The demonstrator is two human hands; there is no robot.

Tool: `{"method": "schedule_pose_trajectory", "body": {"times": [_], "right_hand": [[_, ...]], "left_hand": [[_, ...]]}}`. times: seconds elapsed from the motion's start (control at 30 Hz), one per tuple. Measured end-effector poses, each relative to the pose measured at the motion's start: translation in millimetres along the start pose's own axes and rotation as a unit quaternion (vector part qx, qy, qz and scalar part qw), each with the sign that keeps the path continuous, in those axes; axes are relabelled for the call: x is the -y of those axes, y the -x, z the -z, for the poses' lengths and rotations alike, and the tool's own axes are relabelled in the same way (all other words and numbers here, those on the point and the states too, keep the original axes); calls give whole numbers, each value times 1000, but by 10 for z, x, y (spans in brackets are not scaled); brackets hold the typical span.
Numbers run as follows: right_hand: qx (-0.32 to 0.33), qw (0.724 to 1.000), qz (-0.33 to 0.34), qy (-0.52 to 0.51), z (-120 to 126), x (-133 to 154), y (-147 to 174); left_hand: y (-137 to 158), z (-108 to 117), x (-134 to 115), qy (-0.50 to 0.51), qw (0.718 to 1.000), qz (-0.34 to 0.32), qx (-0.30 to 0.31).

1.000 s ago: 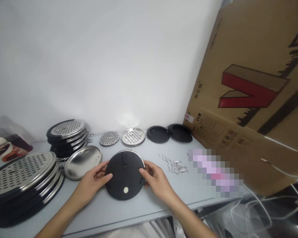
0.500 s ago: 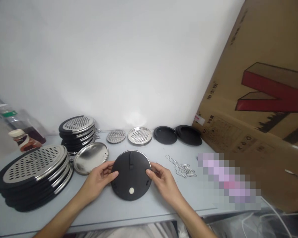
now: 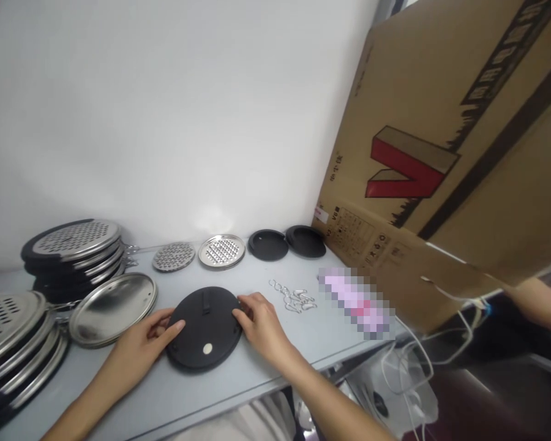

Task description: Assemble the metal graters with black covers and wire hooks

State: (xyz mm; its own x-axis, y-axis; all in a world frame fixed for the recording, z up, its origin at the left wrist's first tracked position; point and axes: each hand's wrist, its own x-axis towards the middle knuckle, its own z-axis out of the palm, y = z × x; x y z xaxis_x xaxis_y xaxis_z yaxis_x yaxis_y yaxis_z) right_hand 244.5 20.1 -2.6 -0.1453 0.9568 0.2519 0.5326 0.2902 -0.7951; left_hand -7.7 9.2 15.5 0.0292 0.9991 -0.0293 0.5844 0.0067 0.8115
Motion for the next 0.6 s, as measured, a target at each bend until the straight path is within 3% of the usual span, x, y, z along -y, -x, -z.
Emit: {"method": "schedule_pose_trajectory", "body": {"times": [0.17,0.3,0.37,0.47,0.6], "right_hand": [[-4,1000,16,25,85,-19,-3],[-23,990,21,136,580,-157,126],[-53,978,-3,202,894,-289,231],[-47,963,-64,258,1211,-481,358],[-11,967,-80,244,1166,-550,322]], "left_hand": [[-36,40,-5,-102,995,9,3],[-58,45,45,-100,995,10,3],[-64,47,77,-93,996,10,8],[-66,54,120,-103,995,0,11],[-57,68,164,-126,991,-32,-12]]}}
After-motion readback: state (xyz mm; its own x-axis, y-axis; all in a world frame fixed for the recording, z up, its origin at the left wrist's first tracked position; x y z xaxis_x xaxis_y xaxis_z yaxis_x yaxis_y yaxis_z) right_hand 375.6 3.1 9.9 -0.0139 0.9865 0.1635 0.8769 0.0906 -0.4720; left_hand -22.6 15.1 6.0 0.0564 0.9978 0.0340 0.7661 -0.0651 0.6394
